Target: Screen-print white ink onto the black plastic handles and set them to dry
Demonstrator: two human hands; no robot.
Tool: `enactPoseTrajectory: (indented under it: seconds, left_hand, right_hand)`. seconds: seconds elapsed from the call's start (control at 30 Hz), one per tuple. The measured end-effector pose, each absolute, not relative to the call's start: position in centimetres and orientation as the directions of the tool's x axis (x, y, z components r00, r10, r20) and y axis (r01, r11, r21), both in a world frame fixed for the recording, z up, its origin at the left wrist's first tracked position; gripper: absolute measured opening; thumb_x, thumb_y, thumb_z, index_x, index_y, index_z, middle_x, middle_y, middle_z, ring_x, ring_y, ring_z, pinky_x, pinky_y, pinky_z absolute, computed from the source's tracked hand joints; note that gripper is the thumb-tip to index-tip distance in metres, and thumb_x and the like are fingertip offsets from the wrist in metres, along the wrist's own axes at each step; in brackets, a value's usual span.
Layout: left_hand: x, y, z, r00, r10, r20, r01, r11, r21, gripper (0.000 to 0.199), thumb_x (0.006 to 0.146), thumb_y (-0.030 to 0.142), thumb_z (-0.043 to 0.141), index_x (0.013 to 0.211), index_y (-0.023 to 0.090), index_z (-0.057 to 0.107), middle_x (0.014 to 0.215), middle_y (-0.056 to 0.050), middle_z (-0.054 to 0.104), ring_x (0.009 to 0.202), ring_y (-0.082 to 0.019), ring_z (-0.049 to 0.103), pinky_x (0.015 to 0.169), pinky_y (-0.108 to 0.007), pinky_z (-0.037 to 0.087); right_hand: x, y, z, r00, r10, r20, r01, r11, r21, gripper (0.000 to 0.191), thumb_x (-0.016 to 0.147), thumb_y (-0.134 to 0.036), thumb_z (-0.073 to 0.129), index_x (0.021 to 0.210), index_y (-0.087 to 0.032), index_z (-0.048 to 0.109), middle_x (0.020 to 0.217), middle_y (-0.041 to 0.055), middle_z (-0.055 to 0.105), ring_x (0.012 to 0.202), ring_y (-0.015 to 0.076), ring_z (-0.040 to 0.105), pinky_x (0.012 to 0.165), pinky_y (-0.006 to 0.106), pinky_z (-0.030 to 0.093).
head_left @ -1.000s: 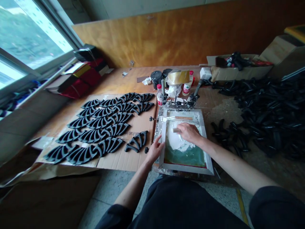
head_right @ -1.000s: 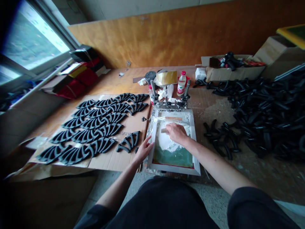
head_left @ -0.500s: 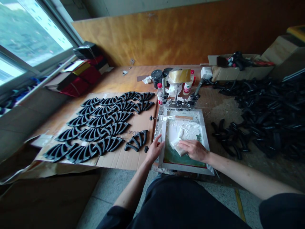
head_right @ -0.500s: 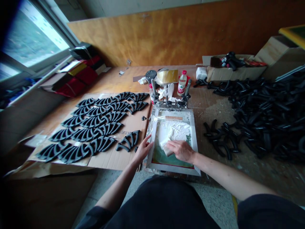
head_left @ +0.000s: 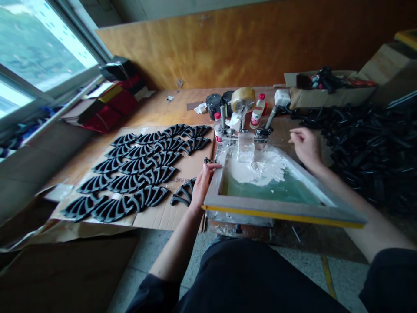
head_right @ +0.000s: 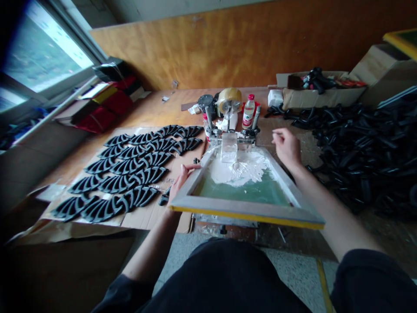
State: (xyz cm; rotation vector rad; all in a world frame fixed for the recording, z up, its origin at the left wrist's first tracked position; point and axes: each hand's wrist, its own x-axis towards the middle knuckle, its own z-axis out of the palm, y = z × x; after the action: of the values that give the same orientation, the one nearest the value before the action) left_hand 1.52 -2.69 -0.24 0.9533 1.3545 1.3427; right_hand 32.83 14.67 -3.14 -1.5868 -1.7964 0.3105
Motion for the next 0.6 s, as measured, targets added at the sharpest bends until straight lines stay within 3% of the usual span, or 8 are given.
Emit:
enactPoseTrajectory:
  seconds: [0.1, 0.2, 0.3, 0.4, 0.43, 0.5, 0.6]
  left_hand:
    - [2.6, 0.0, 1.9, -0.250, 0.966, 0.071, -0.188, -0.121, 0.975, 0.050, 0.090, 0.063, 0.043, 0.114, 0.022, 0.061, 0.098, -0.005, 0.066, 0.087, -0.017, 0.063, 0.070, -0.026, 0.052]
    - [3.7, 1.4, 2.0, -0.273, 0.958, 0.090, -0.240, -0.159, 0.958, 0.049, 0.092, 0.060, 0.041, 0.120, 0.022, 0.054, 0.106, -0.007, 0.066, 0.096, -0.017, 0.064, 0.074, -0.027, 0.053]
    - [5.2, -0.1, -0.8, -0.250, 0.960, -0.125, -0.319, 0.040, 0.947, 0.052, 0.089, 0.063, 0.044, 0.114, 0.018, 0.055, 0.102, -0.010, 0.069, 0.087, -0.018, 0.067, 0.065, -0.025, 0.052]
    - [7.5, -3.8, -5.2, 0.066, 0.841, -0.537, -0.324, 0.527, 0.786, 0.057, 0.080, 0.065, 0.057, 0.109, 0.015, 0.060, 0.105, -0.015, 0.070, 0.086, -0.024, 0.069, 0.060, -0.028, 0.051]
    - [8.2, -5.0, -6.5, 0.129, 0.794, -0.593, -0.337, 0.598, 0.727, 0.058, 0.080, 0.065, 0.058, 0.109, 0.016, 0.060, 0.108, -0.016, 0.070, 0.090, -0.025, 0.069, 0.062, -0.029, 0.053]
    - [9.0, -7.1, -8.4, 0.141, 0.769, -0.623, -0.417, 0.617, 0.667, 0.054, 0.079, 0.064, 0.059, 0.105, 0.016, 0.061, 0.107, -0.014, 0.070, 0.095, -0.026, 0.069, 0.068, -0.032, 0.054]
    - [7.2, -8.3, -9.6, -0.014, 0.791, -0.611, -0.466, 0.536, 0.704, 0.048, 0.077, 0.059, 0.065, 0.095, 0.015, 0.060, 0.101, -0.012, 0.071, 0.089, -0.024, 0.071, 0.067, -0.030, 0.055]
  right_hand:
    - [33.7, 12.4, -6.8, -0.030, 0.977, 0.209, 0.769, 0.156, -0.620, 0.038, 0.096, -0.039, 0.037, 0.102, -0.014, 0.065, 0.088, 0.0118, 0.069, 0.081, 0.0230, 0.064, 0.073, 0.036, 0.049]
    - [30.4, 7.9, -10.9, -0.295, 0.942, 0.158, 0.731, 0.329, -0.598, 0.025, 0.088, -0.042, 0.056, 0.087, -0.019, 0.066, 0.090, 0.0074, 0.069, 0.087, 0.0219, 0.063, 0.080, 0.034, 0.049]
    - [26.5, 3.8, -13.0, -0.507, 0.852, 0.132, 0.742, 0.510, -0.435, 0.016, 0.085, -0.033, 0.064, 0.082, -0.018, 0.061, 0.094, 0.0100, 0.067, 0.096, 0.0250, 0.059, 0.087, 0.038, 0.046]
    - [23.7, 0.6, -12.5, -0.430, 0.899, 0.083, 0.826, 0.428, -0.366, 0.009, 0.091, -0.024, 0.056, 0.085, -0.018, 0.057, 0.085, 0.0102, 0.065, 0.087, 0.0243, 0.059, 0.077, 0.035, 0.047]
    - [23.0, -0.3, -12.0, -0.430, 0.898, 0.095, 0.820, 0.432, -0.376, 0.009, 0.092, -0.024, 0.053, 0.086, -0.018, 0.057, 0.084, 0.0101, 0.065, 0.085, 0.0241, 0.058, 0.075, 0.035, 0.047]
    - [22.2, -1.4, -11.1, -0.530, 0.832, 0.163, 0.729, 0.546, -0.413, 0.011, 0.094, -0.025, 0.051, 0.086, -0.019, 0.057, 0.087, 0.0096, 0.065, 0.087, 0.0237, 0.058, 0.076, 0.035, 0.047]
    - [23.5, 0.1, -10.7, -0.621, 0.745, 0.244, 0.582, 0.647, -0.493, 0.016, 0.095, -0.026, 0.050, 0.083, -0.021, 0.058, 0.089, 0.0063, 0.064, 0.090, 0.0204, 0.058, 0.081, 0.033, 0.046]
